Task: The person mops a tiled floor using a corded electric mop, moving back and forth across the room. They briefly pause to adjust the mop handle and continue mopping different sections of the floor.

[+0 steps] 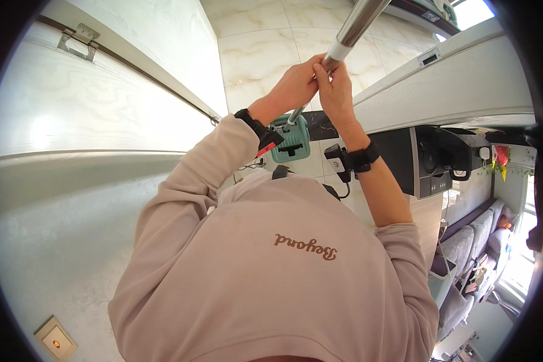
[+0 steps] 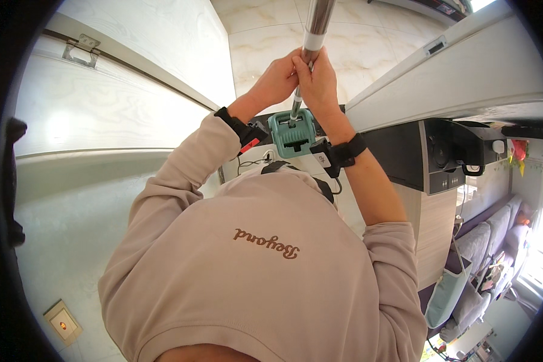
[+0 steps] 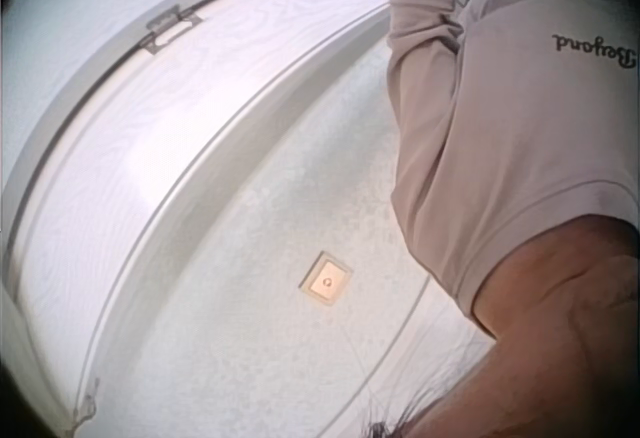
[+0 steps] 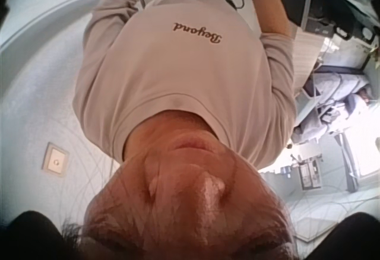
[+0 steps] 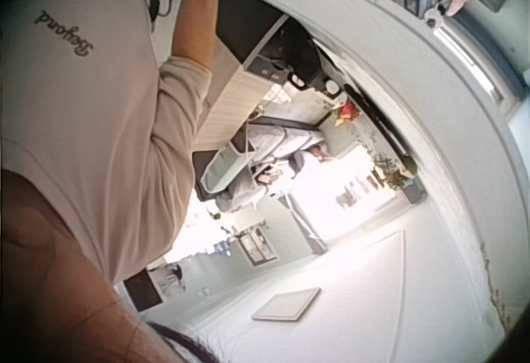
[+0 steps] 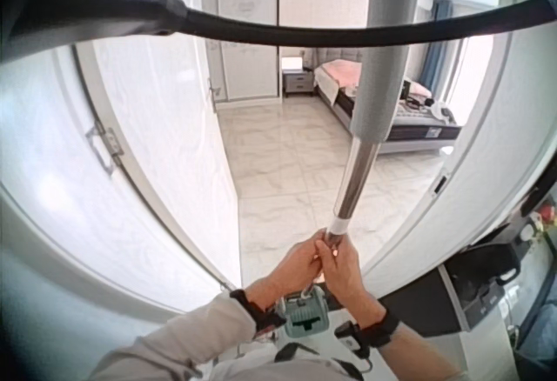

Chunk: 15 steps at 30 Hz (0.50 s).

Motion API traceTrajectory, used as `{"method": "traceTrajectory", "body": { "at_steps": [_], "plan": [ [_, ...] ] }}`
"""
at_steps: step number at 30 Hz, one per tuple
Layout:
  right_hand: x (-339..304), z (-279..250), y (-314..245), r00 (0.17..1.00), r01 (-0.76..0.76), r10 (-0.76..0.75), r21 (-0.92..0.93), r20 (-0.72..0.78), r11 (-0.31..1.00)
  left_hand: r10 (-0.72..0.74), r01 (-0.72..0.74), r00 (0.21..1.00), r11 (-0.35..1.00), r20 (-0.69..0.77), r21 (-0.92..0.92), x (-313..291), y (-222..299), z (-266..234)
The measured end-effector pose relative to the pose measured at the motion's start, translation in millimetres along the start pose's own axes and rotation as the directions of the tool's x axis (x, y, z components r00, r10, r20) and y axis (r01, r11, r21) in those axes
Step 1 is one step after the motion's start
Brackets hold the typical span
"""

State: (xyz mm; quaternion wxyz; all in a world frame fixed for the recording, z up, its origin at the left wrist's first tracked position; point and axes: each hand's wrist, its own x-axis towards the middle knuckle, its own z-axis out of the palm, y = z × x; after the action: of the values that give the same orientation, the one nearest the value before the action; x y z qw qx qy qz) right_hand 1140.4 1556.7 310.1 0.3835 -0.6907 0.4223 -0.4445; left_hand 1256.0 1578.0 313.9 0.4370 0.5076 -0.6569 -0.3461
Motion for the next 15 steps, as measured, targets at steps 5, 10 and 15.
{"method": "traceTrajectory", "body": {
  "at_steps": [5,10,15],
  "plan": [
    [0.5,3.1,9.4,0.988,0.151,-0.150,0.035,-0.044,0.988,0.011,-0.012,1.000,1.000,0.011,0.023,-2.4,-6.7,2.8],
    [19.4,-11.9,-40.7,0.977,0.205,-0.199,0.077,-0.072,0.976,0.207,-0.203,0.976,0.977,-0.071,0.069,11.9,28.3,-16.1],
    [63.4,-53.1,-131.8,0.865,0.483,-0.480,-0.018,-0.146,0.876,0.571,-0.573,0.802,0.818,-0.176,0.044,49.5,114.7,-52.9]
  ]
}}
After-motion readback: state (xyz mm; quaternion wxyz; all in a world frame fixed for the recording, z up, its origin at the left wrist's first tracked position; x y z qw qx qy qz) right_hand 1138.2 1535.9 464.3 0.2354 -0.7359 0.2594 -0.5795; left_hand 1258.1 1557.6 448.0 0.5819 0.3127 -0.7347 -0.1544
